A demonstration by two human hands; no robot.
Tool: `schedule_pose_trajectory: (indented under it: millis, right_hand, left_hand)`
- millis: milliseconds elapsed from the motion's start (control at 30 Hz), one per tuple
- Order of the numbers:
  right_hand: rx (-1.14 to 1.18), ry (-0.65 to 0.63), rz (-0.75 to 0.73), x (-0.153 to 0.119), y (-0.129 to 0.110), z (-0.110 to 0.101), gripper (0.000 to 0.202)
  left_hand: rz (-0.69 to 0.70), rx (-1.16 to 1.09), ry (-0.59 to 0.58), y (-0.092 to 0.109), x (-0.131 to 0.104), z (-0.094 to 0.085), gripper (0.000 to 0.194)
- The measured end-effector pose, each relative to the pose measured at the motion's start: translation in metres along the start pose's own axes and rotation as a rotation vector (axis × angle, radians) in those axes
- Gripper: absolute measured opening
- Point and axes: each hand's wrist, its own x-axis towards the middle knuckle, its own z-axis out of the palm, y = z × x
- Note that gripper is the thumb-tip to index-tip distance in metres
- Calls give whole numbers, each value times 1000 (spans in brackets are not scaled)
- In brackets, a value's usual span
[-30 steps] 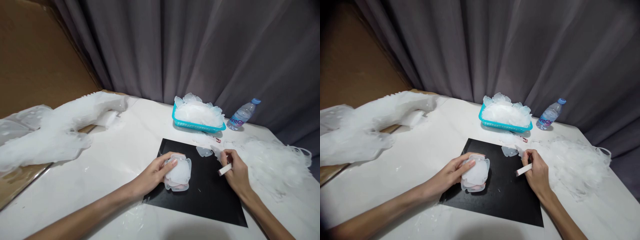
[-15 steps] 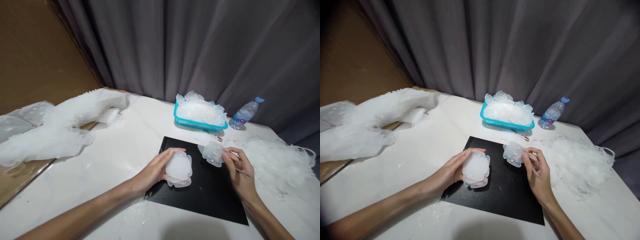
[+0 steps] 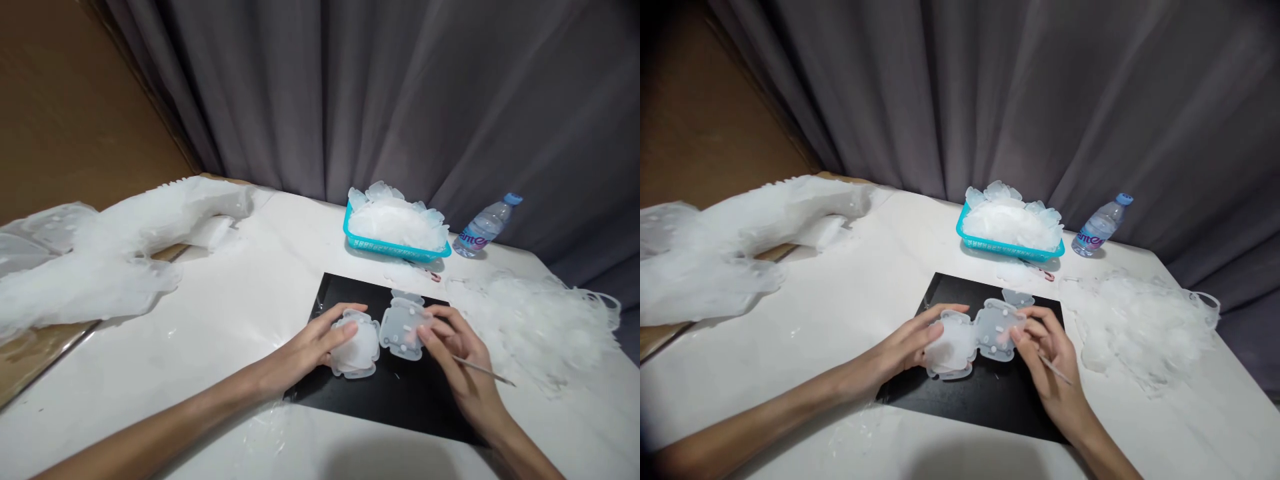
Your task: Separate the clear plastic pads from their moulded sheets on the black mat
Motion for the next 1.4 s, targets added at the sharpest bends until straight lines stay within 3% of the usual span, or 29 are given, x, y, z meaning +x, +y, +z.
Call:
schedule_pose_trajectory:
  millis: [233, 300, 400, 567, 667, 767, 900, 1067, 1233, 1400]
  right_hand:
    - [-32, -197, 65, -13, 7, 27, 31]
    - [-152, -190, -2, -15, 12, 30, 27]
    - [-449, -106, -224, -14, 18, 29, 20]
    - [-857, 99, -499, 6, 27, 8, 32]
    - [-1070, 182, -525, 26, 43, -14, 41]
    - [-1181, 151, -503, 39, 58, -30, 46]
    - [-1205, 84, -526, 40, 63, -35, 44]
    - [-1057, 118, -535, 36, 53, -32, 32]
    - [-890, 149, -382, 38, 54, -31, 22]
    - [-785, 135, -239, 42, 60, -34, 42]
  left_hand:
    - [87, 11, -99, -13, 4, 10, 47]
    - [82, 21, -76, -19, 6, 10, 43]
    - [77, 53, -36, -25, 9, 7, 40]
    - [59, 38, -6, -26, 10, 3, 45]
    - [49, 18, 8, -23, 9, 5, 43]
    - [19, -53, 17, -17, 8, 7, 41]
    - [2, -203, 18, -12, 6, 7, 43]
    - [34, -243, 18, -12, 5, 3, 46]
    - [42, -247, -20, -9, 4, 3, 47]
    - [48, -250, -25, -9, 4, 3, 47]
